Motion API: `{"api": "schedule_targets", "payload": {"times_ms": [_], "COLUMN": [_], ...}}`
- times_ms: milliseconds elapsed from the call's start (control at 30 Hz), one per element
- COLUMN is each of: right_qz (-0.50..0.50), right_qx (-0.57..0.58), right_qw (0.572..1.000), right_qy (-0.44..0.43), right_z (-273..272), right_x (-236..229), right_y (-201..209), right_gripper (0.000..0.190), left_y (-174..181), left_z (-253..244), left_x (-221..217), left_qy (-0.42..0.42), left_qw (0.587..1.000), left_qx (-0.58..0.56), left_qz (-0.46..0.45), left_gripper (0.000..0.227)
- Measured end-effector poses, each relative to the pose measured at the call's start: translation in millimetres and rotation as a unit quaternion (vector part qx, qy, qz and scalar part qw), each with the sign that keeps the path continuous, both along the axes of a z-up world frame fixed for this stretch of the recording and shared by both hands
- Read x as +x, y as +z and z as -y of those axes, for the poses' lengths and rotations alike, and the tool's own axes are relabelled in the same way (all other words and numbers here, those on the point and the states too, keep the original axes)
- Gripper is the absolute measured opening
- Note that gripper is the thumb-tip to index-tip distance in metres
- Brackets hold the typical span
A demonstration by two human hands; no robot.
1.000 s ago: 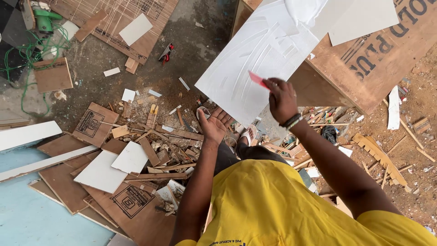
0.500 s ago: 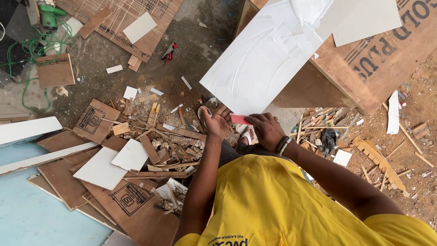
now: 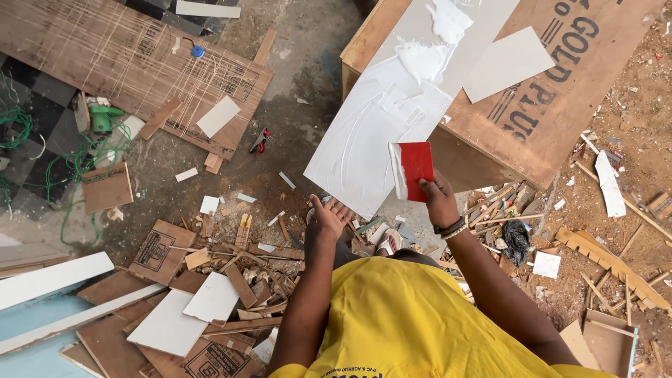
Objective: The person is applying white adhesive or glue to a long white strip of material using a red scraper tool.
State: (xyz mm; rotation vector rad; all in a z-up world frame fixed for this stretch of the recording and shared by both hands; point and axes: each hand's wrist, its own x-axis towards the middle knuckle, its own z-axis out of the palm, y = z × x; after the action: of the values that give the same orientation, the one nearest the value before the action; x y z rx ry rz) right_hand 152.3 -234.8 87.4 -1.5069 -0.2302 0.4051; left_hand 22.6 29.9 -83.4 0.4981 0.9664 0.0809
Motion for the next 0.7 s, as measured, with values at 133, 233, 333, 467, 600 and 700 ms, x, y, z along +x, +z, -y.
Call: {"api": "schedule_targets", "payload": {"times_ms": [133, 233, 333, 467, 600, 700], "right_qz": [-0.145, -0.195, -0.233, -0.254, -0.243, -0.240], "right_qx": [0.127, 0.161, 0.170, 0.191, 0.156, 0.181], "right_qw": [0.980, 0.963, 0.939, 0.916, 0.899, 0.877], "right_qy": [-0.046, -0.095, -0.187, -0.246, -0.330, -0.375], "right_z": [-5.2, -12.0, -22.4, -57.0, -88.5, -110.3], "right_x": [-0.7, 6.6, 12.7, 33.6, 71.8, 97.7], "right_y": [-4.1, -8.1, -24.4, -6.7, -9.0, -10.8], "right_gripper": [0.046, 0.046, 0.040, 0.042, 0.043, 0.040], "left_y": [-19.2, -33.1, -48.5, -81.0, -78.7, -92.2], "left_z": [-12.9, -30.0, -51.7, -97.8, -176.2, -254.4], "left_x": [8.0, 22.2, 32.6, 63.2, 74.3, 36.7], "left_qy": [-0.015, -0.029, -0.058, -0.115, -0.237, -0.308], "left_qw": [0.999, 0.997, 0.995, 0.989, 0.965, 0.936], "left_qx": [-0.016, -0.038, -0.059, -0.067, 0.045, 0.129], "left_qz": [-0.039, -0.053, -0.059, -0.070, -0.105, -0.116], "left_gripper": [0.109, 0.109, 0.109, 0.107, 0.102, 0.100]}}
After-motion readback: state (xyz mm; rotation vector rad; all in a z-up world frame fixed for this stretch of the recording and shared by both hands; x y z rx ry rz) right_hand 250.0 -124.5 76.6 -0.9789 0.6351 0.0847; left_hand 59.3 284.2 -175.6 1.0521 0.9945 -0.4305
